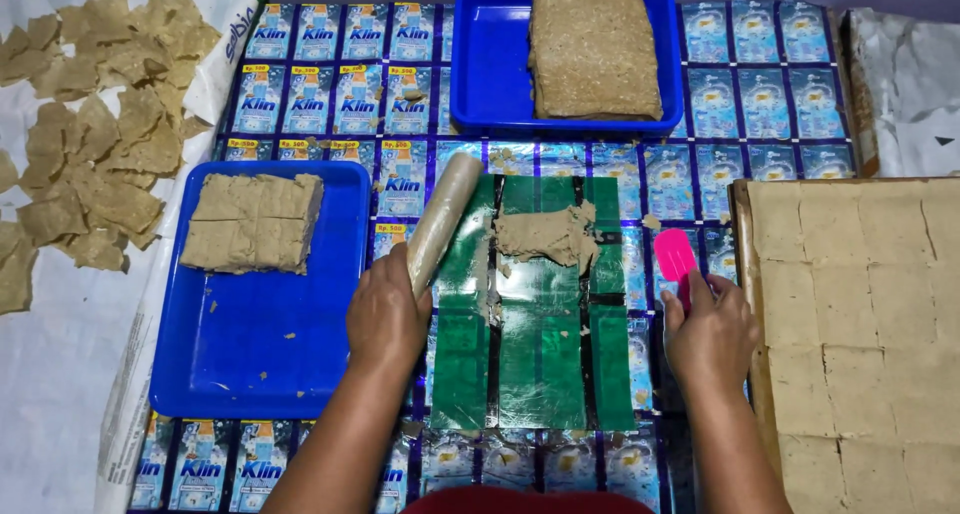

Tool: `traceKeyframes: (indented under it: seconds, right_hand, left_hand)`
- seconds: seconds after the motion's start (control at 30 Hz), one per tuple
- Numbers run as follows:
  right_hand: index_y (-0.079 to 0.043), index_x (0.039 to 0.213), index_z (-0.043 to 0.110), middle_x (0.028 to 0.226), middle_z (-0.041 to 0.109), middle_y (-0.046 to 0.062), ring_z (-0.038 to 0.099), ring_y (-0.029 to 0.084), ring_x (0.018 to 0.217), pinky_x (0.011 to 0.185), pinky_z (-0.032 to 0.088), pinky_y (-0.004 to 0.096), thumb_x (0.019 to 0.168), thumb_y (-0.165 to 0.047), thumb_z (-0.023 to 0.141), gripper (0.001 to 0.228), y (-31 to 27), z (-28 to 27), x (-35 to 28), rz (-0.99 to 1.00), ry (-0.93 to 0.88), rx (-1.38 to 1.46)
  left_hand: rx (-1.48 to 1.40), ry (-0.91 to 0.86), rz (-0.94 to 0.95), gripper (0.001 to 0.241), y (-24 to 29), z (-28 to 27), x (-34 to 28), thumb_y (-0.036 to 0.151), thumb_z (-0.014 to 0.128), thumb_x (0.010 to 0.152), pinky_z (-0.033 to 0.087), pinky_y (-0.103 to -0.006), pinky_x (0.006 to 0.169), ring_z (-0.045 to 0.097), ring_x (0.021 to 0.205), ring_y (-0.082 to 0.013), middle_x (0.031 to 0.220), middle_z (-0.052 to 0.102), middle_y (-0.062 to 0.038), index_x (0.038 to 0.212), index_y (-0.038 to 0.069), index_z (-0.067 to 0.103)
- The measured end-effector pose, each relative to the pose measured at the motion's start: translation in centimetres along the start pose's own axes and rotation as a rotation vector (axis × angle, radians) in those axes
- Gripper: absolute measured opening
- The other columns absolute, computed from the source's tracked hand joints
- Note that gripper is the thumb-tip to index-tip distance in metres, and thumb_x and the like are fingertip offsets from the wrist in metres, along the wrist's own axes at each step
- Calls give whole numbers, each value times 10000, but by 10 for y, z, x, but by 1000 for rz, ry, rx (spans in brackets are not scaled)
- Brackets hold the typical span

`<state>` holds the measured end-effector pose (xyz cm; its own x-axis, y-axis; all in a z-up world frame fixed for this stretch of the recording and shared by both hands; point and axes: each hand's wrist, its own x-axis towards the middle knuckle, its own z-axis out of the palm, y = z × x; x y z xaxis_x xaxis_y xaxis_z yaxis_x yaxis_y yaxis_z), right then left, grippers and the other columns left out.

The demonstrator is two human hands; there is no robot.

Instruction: Flattening and cutting food paste into square pieces for further processing.

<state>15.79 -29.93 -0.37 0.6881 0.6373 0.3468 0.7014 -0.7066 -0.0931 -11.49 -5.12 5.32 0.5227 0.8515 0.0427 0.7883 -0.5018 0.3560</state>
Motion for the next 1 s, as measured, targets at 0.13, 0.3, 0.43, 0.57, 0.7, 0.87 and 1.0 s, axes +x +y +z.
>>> traceKeyframes:
  seconds: [0.13, 0.3, 0.43, 0.57, 0.7, 0.87, 1.0]
  right_hand:
    - [-108, 1258, 717, 1312, 645, 122, 611, 332, 1198, 1089, 428, 499, 1038, -221, 690, 249, -44, -56, 43, -119, 81, 283]
    - [-114, 1042, 752, 1181, 712, 97, 667, 256, 1121, 1081, 385, 564, 932, -250, 665, 196, -101, -74, 116, -626, 185, 296]
    - [-123, 891, 762, 901, 738, 92, 687, 298, 899, 933, 510, 464, 1036, -338, 585, 314, -98, -1, 130, -587, -271, 231]
    - [-105, 896, 750, 910, 726, 118, 685, 370, 812, 747, 538, 509, 1070, -330, 477, 394, -92, 34, 137, -434, -376, 175]
    - [-68, 1002, 712, 1057, 708, 152, 658, 362, 1030, 869, 520, 529, 1008, -299, 504, 311, -96, 37, 140, -312, -456, 216]
    - [-65, 1388, 584, 1463, 499, 182, 436, 334, 1400, 1124, 321, 584, 939, -279, 496, 505, -92, 55, 139, -337, -357, 183]
    - [-53, 1589, 378, 1691, 242, 184, 208, 319, 1563, 1213, 138, 625, 975, -324, 455, 676, -89, 62, 123, -352, -343, 147]
  left_hand:
    - [7, -6, 94, 764, 19, -33, -5, 160, 850, 728, 534, -490, 860, 648, 1054, -381, 1174, 666, -176, 1414, 96, 521]
    - [-53, -175, 417, 695, 49, -29, 27, 247, 862, 732, 528, -471, 875, 663, 1041, -327, 1113, 690, -108, 1384, 226, 621]
    - [-105, -233, 535, 662, 58, -2, 70, 325, 846, 739, 525, -480, 848, 657, 1049, -332, 1106, 691, -96, 1362, 249, 634]
    - [-79, -296, 478, 488, 46, 47, 105, 450, 692, 907, 452, -475, 1015, 586, 1223, -318, 1273, 652, -96, 1345, 240, 640]
    - [-64, -110, 351, 542, 38, 75, 126, 448, 503, 1028, 185, -517, 1223, 319, 1487, -357, 1550, 429, -197, 1450, 108, 515]
    - [1, -115, 300, 616, 43, 72, 136, 436, 412, 1042, 47, -536, 1246, 149, 1562, -348, 1662, 226, -209, 1553, 93, 378]
    - [44, -136, 289, 645, 42, 70, 116, 421, 390, 1042, 20, -556, 1243, 113, 1572, -341, 1687, 142, -198, 1601, 112, 310]
